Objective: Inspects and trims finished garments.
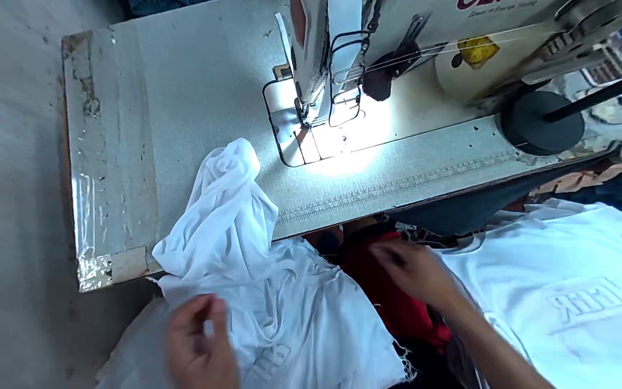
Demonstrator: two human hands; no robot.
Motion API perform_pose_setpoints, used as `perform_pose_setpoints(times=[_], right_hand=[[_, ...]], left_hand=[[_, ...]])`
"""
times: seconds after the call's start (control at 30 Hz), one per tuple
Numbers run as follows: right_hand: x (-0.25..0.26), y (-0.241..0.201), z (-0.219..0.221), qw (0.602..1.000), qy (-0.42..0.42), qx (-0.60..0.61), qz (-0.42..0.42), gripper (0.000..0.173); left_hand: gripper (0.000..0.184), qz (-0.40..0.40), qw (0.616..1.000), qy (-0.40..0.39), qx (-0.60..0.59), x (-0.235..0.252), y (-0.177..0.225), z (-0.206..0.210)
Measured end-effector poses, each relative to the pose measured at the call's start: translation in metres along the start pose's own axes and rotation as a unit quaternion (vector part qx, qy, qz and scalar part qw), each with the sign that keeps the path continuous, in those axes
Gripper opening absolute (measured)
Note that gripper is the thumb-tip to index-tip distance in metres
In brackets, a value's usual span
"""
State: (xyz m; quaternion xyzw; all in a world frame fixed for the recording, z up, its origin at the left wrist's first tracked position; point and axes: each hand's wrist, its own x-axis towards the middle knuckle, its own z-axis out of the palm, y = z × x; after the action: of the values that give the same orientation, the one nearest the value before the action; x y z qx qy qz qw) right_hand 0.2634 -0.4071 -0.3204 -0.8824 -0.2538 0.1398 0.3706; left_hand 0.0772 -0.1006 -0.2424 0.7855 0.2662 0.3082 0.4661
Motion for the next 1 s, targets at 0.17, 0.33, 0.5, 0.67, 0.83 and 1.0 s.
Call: perform_pose_setpoints(times=[0.17, 0.33, 0.5, 0.67, 0.83, 1.0], right_hand=[[0.053, -0.076, 0.081, 0.972, -0.163, 0.17, -0.007, 0.044], [0.035, -0.08, 0.086, 0.96, -0.26, 0.104, 0.003, 0.053], [-0.008, -0.058, 0.025, 0.972, -0.054, 0.222, -0.05, 0.039], [-0.018, -0.035, -0.028, 0.983, 0.053, 0.17, -0.041, 0.037], [-0.008, -0.034, -0.035, 0.985, 0.12, 0.113, -0.056, 0.036], [0.005, -0.062, -0.023, 0.981, 0.091, 0.146, -0.093, 0.03]], left_hand=[[0.038, -0.375, 0.883, -0.15, -0.241, -0.041, -0.015, 0.073], [0.024, -0.406, 0.881, -0.066, -0.231, -0.025, -0.023, 0.098], [0.01, -0.154, 0.95, -0.102, -0.253, 0.001, 0.012, 0.052], [0.027, -0.02, 0.939, -0.11, -0.325, 0.05, 0.052, 0.032], [0.056, 0.0, 0.956, -0.112, -0.272, 0.058, 0.055, 0.046], [0.067, -0.016, 0.958, -0.125, -0.258, 0.045, 0.05, 0.049]])
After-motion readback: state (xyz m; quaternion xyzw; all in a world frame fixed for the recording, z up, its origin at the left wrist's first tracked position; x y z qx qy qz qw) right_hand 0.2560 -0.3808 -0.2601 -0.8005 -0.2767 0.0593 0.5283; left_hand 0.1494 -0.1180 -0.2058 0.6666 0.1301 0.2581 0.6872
